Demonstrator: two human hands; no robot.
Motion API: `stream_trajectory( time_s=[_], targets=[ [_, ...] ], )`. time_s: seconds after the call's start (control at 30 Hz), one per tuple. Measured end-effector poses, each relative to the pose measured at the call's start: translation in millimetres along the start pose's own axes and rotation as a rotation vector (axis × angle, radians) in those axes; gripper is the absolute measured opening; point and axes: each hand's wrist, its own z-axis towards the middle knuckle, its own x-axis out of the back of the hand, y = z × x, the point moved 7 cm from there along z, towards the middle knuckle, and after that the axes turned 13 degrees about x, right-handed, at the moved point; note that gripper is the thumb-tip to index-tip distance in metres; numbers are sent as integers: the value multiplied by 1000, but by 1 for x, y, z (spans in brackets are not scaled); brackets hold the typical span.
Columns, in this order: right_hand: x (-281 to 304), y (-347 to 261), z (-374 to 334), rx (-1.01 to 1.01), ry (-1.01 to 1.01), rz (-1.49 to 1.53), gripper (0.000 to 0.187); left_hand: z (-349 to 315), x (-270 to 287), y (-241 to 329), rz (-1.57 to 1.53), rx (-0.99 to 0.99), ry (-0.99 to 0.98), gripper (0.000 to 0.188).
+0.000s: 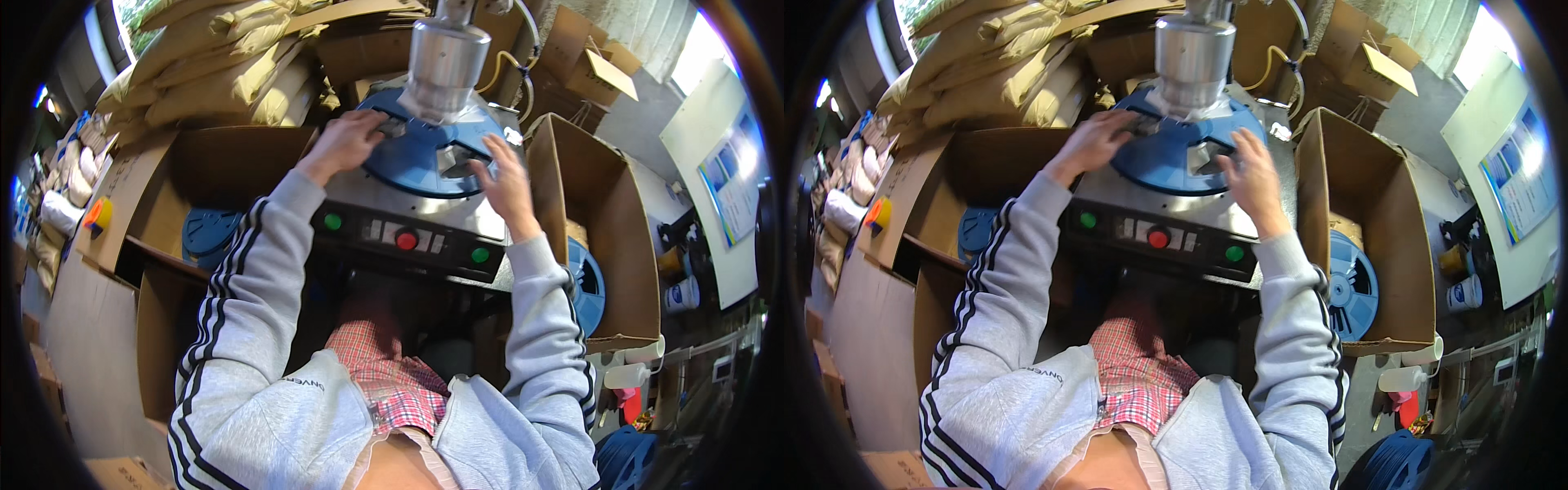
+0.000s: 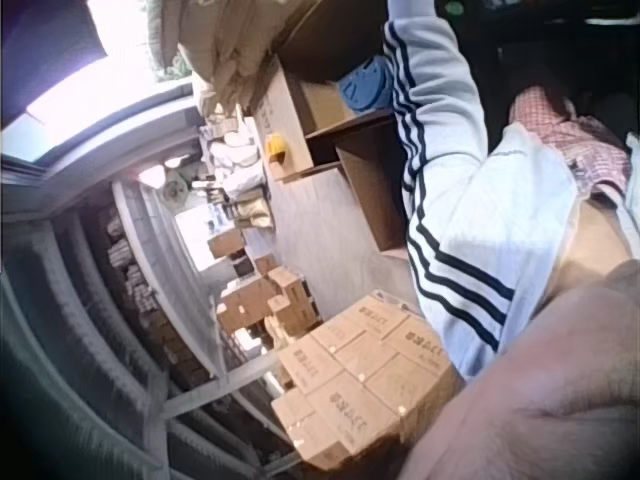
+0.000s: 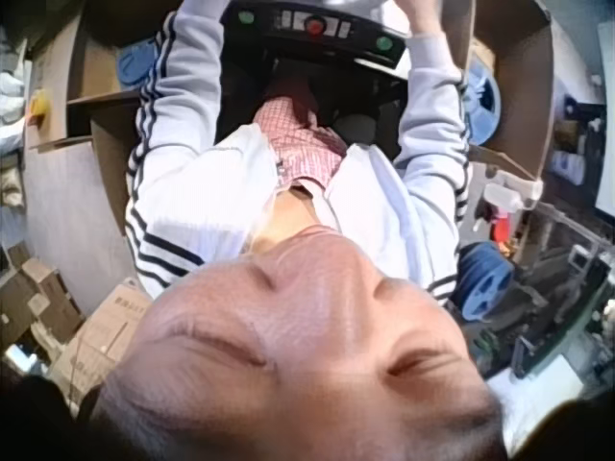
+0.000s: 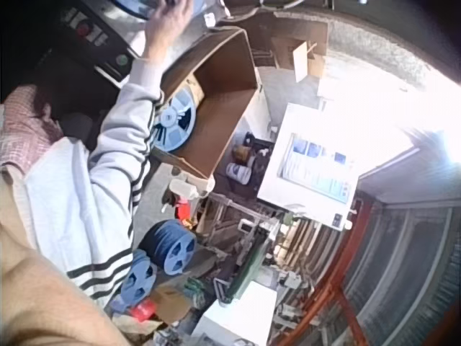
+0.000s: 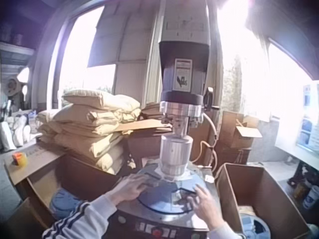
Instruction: The person repeatedly picks up blue plastic reels, places them on a machine, presses a button, and then stacks them into a cardboard box. The person closes the box and applies a label.
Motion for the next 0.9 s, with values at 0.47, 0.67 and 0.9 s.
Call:
stream_trajectory(
  time_s=[0.47,0.67,0.9],
  targets=[
    [-16,43,-195,-596,-36,247,71,-153,-54,-106,-444,322,74,95],
    [22,23,-202,-518,128,452,53,-142,40,-154,-787,312,301,39],
    [39,-8,-234,-608,-32,363,31,-158,-56,-368,175,923,-206,43]
  ],
)
